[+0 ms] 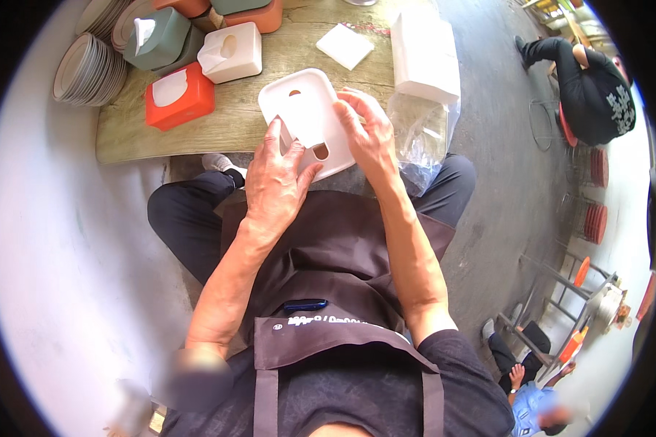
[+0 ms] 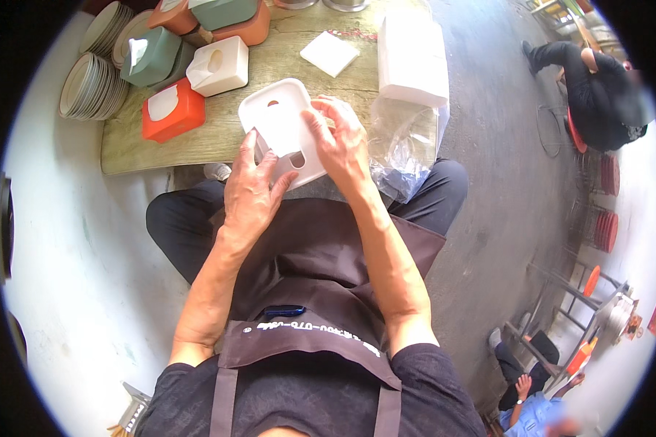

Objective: The person assembles disposable tissue boxes by inserting folded tissue paper into white plastic containers and closing the lids. They handle multiple boxes one at a time, occasionally retrieving new containers from a nearby shelf and placing finished units on the table.

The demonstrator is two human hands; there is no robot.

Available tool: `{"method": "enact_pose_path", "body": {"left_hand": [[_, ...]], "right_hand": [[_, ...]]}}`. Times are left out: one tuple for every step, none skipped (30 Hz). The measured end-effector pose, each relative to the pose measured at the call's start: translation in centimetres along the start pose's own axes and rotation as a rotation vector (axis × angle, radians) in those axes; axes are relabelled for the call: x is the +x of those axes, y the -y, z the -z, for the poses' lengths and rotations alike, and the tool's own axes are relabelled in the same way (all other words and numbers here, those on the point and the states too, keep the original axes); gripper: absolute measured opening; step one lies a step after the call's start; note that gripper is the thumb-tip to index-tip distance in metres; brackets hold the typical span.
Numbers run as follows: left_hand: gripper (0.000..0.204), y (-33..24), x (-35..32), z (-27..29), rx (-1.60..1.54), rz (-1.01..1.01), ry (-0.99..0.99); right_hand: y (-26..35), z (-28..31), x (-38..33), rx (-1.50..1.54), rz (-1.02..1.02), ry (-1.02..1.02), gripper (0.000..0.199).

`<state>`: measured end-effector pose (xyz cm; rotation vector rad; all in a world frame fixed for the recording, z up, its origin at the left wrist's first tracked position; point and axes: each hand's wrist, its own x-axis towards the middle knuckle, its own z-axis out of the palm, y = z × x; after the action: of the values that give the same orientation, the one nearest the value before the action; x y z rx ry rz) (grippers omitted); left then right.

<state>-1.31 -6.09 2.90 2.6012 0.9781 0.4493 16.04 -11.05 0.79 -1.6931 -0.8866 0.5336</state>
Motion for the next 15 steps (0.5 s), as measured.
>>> {"method": "enact_pose_path", "body": {"left_hand": [[0.052, -0.1, 0.3, -0.2, 0.008, -0.013, -0.003], [0.055, -0.2, 0.6, -0.2, -0.045, -0.017, -0.013], [0.057, -0.2, 0.9, 0.0, -0.092, -0.027, -0.012], [0.06, -0.1, 1.1, 0.0, -0.14, -0.038, -0.01], [0.065, 0.3, 1.1, 0.0, -0.144, -0.054, -0.012], [0.065, 0.9, 1.3, -0.1, -0.18, -0.064, 0.0], [0.064, 1.5, 1.4, -0.1, -0.216, -0.073, 0.012], [0.063, 1.8, 1.4, 0.0, -0.252, -0.082, 0.024], [0.063, 1.9, 1.5, 0.2, -0.261, -0.057, 0.071], [0.062, 2.1, 1.5, 0.3, -0.248, -0.071, 0.09], [0.062, 2.4, 1.5, 0.4, -0.236, -0.083, 0.108], [0.062, 2.5, 1.4, 0.4, -0.228, -0.088, 0.12], [0.062, 2.7, 1.6, 0.5, -0.224, -0.103, 0.146], [0.063, 2.8, 2.0, 0.8, -0.221, -0.119, 0.171], [0.064, 3.0, 2.5, 1.0, -0.214, -0.138, 0.196]], "right_hand": [[0.9, 0.4, -0.4, 0.039, -0.015, 0.048, 0.046], [1.5, 0.5, -1.1, -0.114, 0.086, 0.071, 0.047], [2.1, 0.4, -1.9, -0.259, 0.178, 0.087, 0.048], [2.3, 0.1, -2.3, -0.404, 0.269, 0.102, 0.049], [1.5, -0.3, -2.5, -0.383, 0.29, 0.096, 0.05], [1.6, -0.6, -2.5, -0.412, 0.293, 0.069, 0.046], [1.6, -0.9, -2.4, -0.44, 0.296, 0.042, 0.042], [1.6, -1.1, -2.4, -0.467, 0.299, 0.015, 0.038], [1.1, -1.4, -2.2, -0.439, 0.276, 0.002, 0.033], [0.2, -1.8, -2.1, -0.41, 0.254, -0.01, 0.028], [-0.3, -2.1, -2.0, -0.382, 0.232, -0.021, 0.024], [-0.1, -2.0, -2.0, -0.354, 0.2, -0.044, 0.021], [0.2, -1.8, -2.1, -0.327, 0.168, -0.065, 0.018], [0.4, -1.6, -2.1, -0.3, 0.136, -0.086, 0.016], [0.4, -1.5, -2.0, -0.346, 0.195, -0.094, 0.017]]}}
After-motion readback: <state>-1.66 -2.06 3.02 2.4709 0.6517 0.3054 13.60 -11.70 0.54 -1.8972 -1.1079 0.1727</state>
